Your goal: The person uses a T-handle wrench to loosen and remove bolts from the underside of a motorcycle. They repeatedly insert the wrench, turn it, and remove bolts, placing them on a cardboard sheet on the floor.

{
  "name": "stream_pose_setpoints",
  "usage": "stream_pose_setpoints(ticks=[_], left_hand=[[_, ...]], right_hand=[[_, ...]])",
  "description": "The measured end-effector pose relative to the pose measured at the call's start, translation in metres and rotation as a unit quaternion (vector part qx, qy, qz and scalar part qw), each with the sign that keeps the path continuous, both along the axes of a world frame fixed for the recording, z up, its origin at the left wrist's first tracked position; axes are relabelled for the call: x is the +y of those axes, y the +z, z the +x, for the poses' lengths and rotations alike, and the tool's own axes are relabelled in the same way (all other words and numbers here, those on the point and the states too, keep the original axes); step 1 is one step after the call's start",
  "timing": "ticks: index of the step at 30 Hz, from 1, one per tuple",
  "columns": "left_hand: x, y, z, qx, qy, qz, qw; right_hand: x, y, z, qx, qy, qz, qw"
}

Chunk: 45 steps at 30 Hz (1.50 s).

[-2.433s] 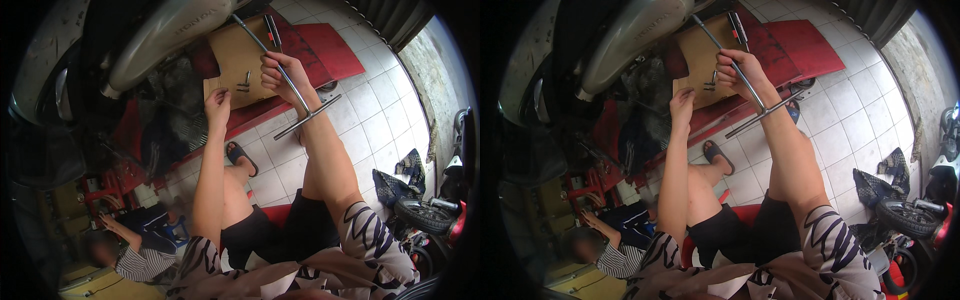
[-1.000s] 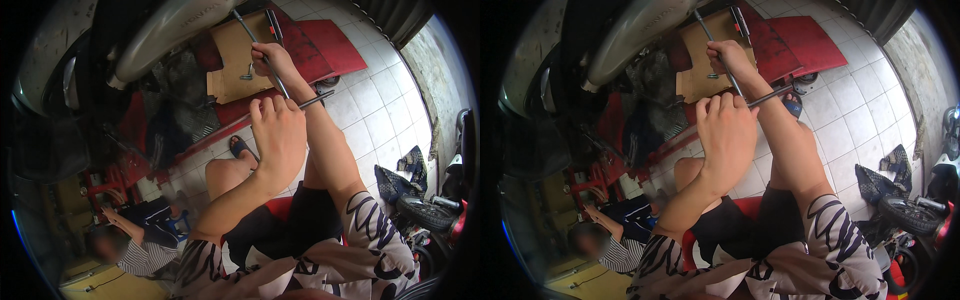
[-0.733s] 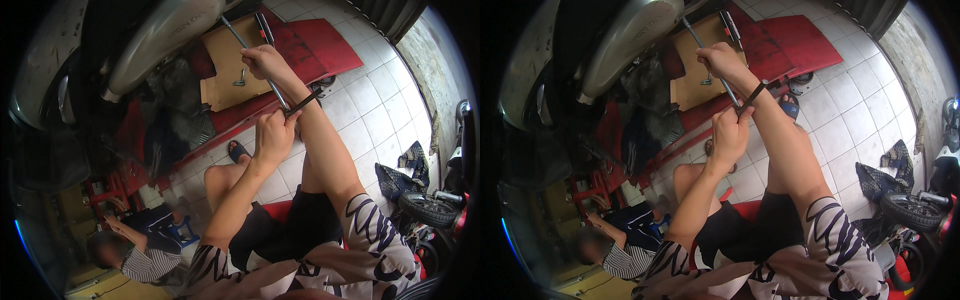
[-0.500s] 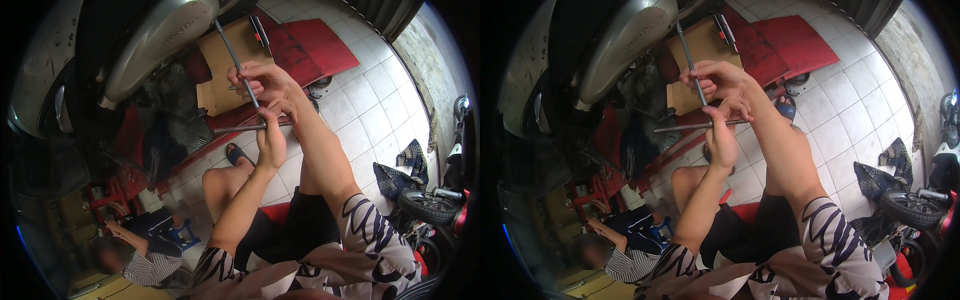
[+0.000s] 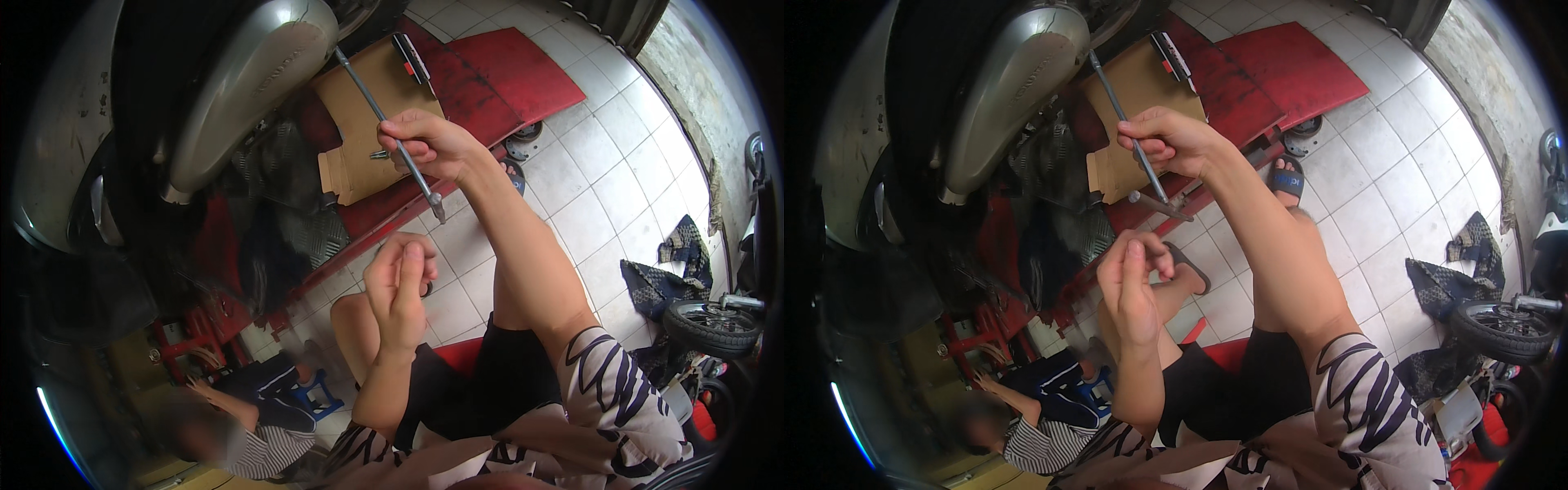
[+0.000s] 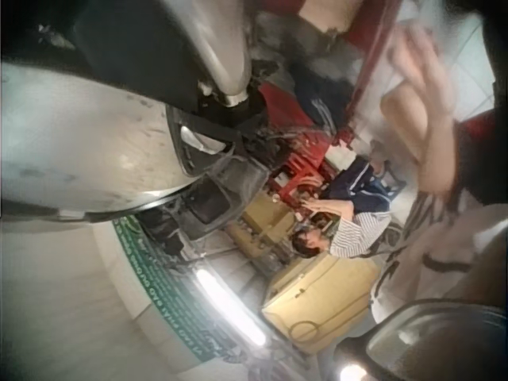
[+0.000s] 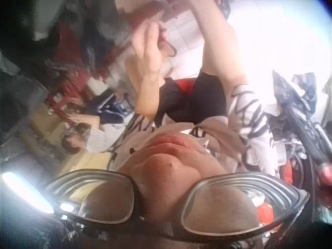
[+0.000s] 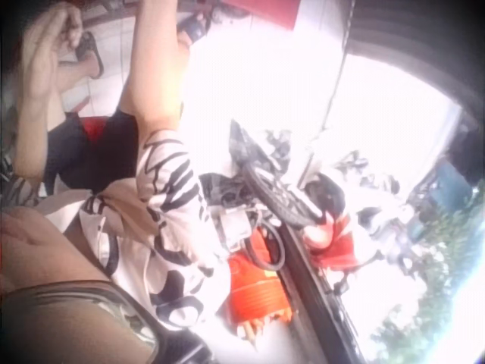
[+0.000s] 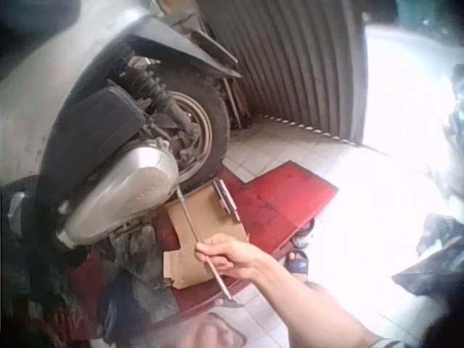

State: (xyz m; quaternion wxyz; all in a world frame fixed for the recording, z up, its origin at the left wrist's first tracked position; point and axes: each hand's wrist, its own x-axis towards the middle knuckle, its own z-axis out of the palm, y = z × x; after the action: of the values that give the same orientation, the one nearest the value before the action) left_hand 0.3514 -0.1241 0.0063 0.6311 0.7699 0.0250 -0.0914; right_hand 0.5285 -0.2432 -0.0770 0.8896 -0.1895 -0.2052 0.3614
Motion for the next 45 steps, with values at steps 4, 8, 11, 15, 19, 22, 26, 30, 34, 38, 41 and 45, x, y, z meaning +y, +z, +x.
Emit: stream_pose_setpoints(ticks=[4,8,11,15,19,22,26,30,34,38,41,45], left_hand=[[0.000,-0.011,0.004,-0.120,0.068,0.004,0.990],[-0.020,-0.021,0.014,-0.156,0.060,0.043,0.985],[-0.021,-0.032,0.019,-0.169,0.048,0.089,0.980],[-0.025,-0.021,0.022,-0.225,0.049,0.163,0.959],[-0.019,-0.014,0.026,-0.273,-0.023,0.273,0.922],[-0.017,-0.018,0.025,-0.231,0.046,0.117,0.965],[-0.021,-0.014,0.021,-0.204,0.108,0.003,0.973],[-0.005,-0.006,0.016,-0.173,0.159,-0.113,0.966],[-0.010,-0.015,0.012,-0.231,0.230,0.029,0.945],[-0.009,-0.041,-0.002,-0.174,0.232,0.064,0.955],[-0.018,-0.055,-0.007,-0.092,0.136,0.074,0.984],[-0.029,-0.046,-0.006,0.044,0.014,0.020,0.999]], right_hand=[[-0.005,0.005,-0.010,0.024,-0.058,-0.076,0.995],[-0.006,0.010,-0.013,-0.010,-0.128,-0.206,0.970],[-0.006,0.017,-0.018,0.004,-0.151,-0.224,0.963],[0.006,0.020,-0.019,0.026,-0.151,-0.191,0.970],[0.013,0.013,-0.016,0.025,-0.126,-0.118,0.985],[0.011,0.013,-0.013,0.012,-0.066,-0.051,0.996],[0.005,0.009,-0.011,-0.015,0.048,0.032,0.998],[0.009,0.011,-0.014,-0.028,0.056,0.038,0.997],[0.021,-0.002,-0.007,-0.050,0.023,0.041,0.998],[0.022,-0.003,-0.010,-0.043,-0.003,0.010,0.999],[0.019,0.002,-0.011,-0.052,-0.044,-0.040,0.997],[0.020,0.008,-0.012,-0.072,-0.060,-0.109,0.990]])
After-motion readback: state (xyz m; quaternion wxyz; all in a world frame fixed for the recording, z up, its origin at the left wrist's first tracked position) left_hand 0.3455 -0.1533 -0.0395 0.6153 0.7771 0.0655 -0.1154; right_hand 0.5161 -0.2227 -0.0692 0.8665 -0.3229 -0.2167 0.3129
